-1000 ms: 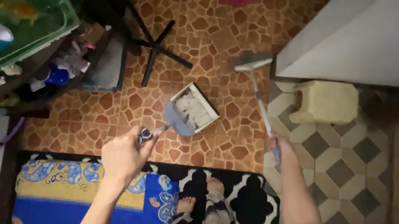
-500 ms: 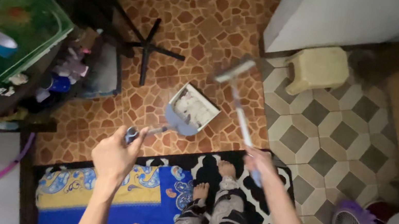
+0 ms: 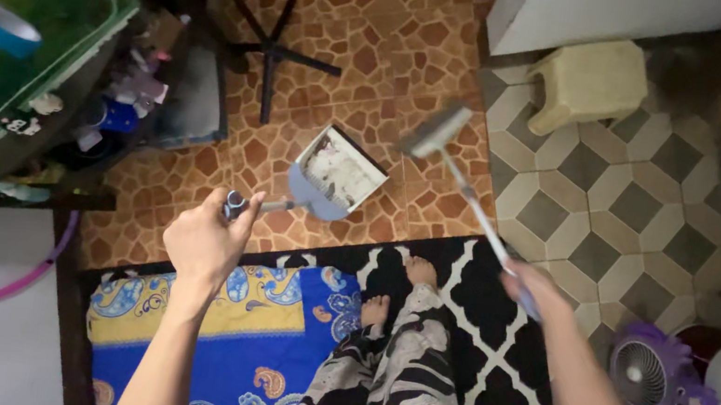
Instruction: The person sweeps debris from the floor using a brush and a dustpan, moving a stool and other items to reach all areas before collecting the dirt into the dustpan.
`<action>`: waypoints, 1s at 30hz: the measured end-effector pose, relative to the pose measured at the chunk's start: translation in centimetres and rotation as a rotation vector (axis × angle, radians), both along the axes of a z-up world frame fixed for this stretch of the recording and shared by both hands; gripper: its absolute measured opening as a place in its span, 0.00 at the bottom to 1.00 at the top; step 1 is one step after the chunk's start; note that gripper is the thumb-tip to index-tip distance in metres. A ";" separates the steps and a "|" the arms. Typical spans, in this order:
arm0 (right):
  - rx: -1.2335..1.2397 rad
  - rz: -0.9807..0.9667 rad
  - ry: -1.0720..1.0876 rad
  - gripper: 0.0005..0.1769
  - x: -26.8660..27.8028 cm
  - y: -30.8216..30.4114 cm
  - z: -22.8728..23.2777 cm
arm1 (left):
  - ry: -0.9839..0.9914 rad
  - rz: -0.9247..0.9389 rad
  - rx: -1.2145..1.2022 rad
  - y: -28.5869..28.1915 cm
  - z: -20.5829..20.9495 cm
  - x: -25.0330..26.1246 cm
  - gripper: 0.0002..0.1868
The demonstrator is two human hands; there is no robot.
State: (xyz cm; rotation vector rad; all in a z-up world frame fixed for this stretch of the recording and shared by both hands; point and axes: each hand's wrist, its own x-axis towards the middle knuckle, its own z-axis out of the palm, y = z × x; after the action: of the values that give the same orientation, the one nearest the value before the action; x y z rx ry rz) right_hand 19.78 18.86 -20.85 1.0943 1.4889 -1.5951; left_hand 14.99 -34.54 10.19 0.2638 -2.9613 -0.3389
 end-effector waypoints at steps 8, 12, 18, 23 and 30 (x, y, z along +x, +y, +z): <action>0.030 0.037 0.215 0.12 -0.1 0.1 5.4 | 0.013 0.063 0.107 -2.0 0.4 1.8 0.22; -0.033 0.110 0.221 0.15 -5.4 -7.5 3.8 | 0.051 0.081 0.074 -3.0 -0.3 1.8 0.23; -0.294 0.430 0.352 0.15 -15.1 -24.2 -4.2 | -0.051 0.136 0.062 -4.5 0.2 4.2 0.24; -0.417 0.330 0.125 0.10 -17.8 -31.7 -7.0 | -0.052 0.132 0.001 -5.5 0.3 5.6 0.24; -0.122 0.281 0.059 0.18 -8.3 -11.1 -3.1 | -0.058 0.078 0.026 -6.5 0.3 6.2 0.23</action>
State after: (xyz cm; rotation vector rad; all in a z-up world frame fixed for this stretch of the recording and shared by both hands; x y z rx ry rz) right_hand 11.47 7.76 -23.99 0.7388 1.4886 -1.5083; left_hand 21.18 -41.04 10.47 0.3975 -2.9944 -0.3659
